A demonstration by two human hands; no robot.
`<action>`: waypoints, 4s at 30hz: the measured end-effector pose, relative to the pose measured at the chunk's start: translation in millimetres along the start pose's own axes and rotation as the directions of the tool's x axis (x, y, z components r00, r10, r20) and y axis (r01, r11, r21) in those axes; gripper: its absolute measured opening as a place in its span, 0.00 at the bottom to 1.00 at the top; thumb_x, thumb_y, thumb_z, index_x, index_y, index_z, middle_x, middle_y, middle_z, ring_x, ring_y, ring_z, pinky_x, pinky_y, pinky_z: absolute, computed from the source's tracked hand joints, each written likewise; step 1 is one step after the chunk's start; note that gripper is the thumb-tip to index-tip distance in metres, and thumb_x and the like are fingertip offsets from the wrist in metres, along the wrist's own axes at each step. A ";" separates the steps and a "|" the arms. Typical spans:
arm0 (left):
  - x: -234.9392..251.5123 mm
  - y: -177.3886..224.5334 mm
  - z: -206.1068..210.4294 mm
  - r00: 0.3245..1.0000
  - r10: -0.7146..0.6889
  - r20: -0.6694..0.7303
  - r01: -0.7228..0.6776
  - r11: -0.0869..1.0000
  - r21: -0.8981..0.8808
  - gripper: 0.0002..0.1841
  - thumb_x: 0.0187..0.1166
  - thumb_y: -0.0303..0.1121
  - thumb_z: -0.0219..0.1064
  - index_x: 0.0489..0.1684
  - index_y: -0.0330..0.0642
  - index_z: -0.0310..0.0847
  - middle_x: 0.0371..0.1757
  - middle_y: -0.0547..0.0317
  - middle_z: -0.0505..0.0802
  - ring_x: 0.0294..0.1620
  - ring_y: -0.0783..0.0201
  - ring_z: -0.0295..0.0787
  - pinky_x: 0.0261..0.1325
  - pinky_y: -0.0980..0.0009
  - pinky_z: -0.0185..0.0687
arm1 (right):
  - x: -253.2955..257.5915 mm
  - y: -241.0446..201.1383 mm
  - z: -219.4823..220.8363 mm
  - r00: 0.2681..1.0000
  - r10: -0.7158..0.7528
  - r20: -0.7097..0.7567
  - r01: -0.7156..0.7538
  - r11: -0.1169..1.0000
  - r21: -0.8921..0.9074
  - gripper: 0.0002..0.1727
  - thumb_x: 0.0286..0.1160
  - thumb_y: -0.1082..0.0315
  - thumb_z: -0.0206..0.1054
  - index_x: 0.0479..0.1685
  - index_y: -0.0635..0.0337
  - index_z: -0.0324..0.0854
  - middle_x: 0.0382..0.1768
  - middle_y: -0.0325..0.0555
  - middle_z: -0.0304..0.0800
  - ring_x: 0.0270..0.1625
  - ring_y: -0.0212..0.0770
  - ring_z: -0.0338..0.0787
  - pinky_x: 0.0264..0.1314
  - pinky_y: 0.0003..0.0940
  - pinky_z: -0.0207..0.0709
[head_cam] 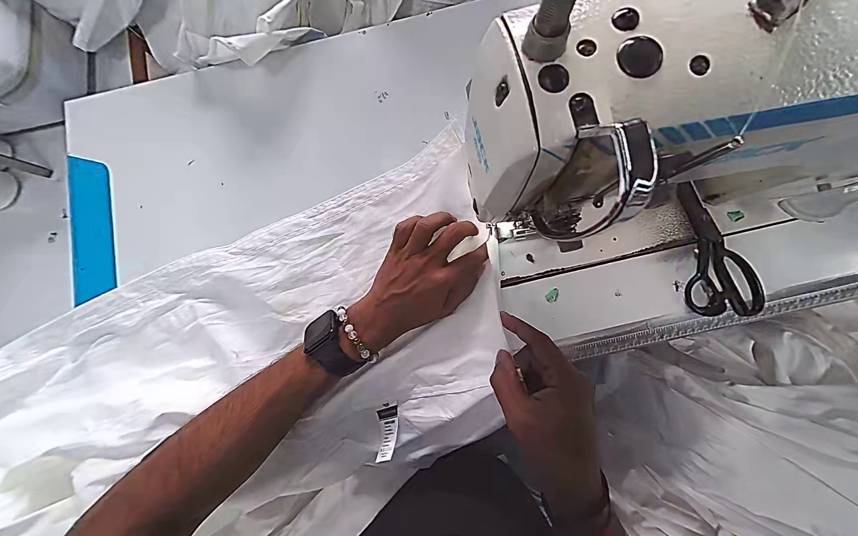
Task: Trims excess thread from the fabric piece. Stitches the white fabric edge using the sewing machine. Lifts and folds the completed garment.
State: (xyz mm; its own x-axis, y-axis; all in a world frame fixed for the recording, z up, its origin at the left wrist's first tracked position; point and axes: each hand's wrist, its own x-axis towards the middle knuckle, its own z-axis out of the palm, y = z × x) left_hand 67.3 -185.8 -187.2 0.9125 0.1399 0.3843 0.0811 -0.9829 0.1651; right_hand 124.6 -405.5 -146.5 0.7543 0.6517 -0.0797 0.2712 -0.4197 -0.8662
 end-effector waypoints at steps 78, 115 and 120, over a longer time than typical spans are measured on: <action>-9.2 12.7 -0.3 0.993 0.037 0.110 -0.024 0.993 -0.116 0.21 0.86 0.41 0.54 0.72 0.62 0.87 0.80 0.70 0.84 0.85 0.54 0.71 0.85 0.51 0.63 | -26.3 65.1 -31.1 0.865 -0.502 -0.005 0.402 0.700 -0.591 0.09 0.74 0.63 0.63 0.34 0.54 0.87 0.21 0.39 0.83 0.21 0.38 0.83 0.18 0.32 0.72; 2.6 -1.8 -3.3 0.995 0.067 0.070 -0.059 0.992 -0.111 0.18 0.84 0.42 0.58 0.65 0.66 0.91 0.72 0.61 0.88 0.78 0.51 0.75 0.79 0.50 0.63 | 55.4 31.2 1.9 0.895 -0.434 0.101 0.356 0.558 -0.749 0.21 0.82 0.61 0.58 0.66 0.46 0.91 0.11 0.38 0.79 0.11 0.40 0.77 0.11 0.36 0.62; 16.4 -36.3 1.6 0.990 0.134 0.041 -0.131 0.989 -0.065 0.17 0.84 0.45 0.58 0.63 0.67 0.91 0.67 0.62 0.90 0.76 0.52 0.75 0.76 0.51 0.61 | 82.3 18.0 8.7 0.913 -0.391 0.120 0.333 0.540 -0.773 0.22 0.83 0.59 0.56 0.71 0.41 0.88 0.11 0.38 0.78 0.12 0.43 0.78 0.13 0.38 0.62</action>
State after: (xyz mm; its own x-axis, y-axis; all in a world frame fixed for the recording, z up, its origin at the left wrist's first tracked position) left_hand 79.9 -148.0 -188.4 0.9307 0.0020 0.3659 -0.0656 -0.9829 0.1722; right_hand 186.3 -353.9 -173.0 0.5109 0.8344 0.2069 0.8596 -0.4984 -0.1128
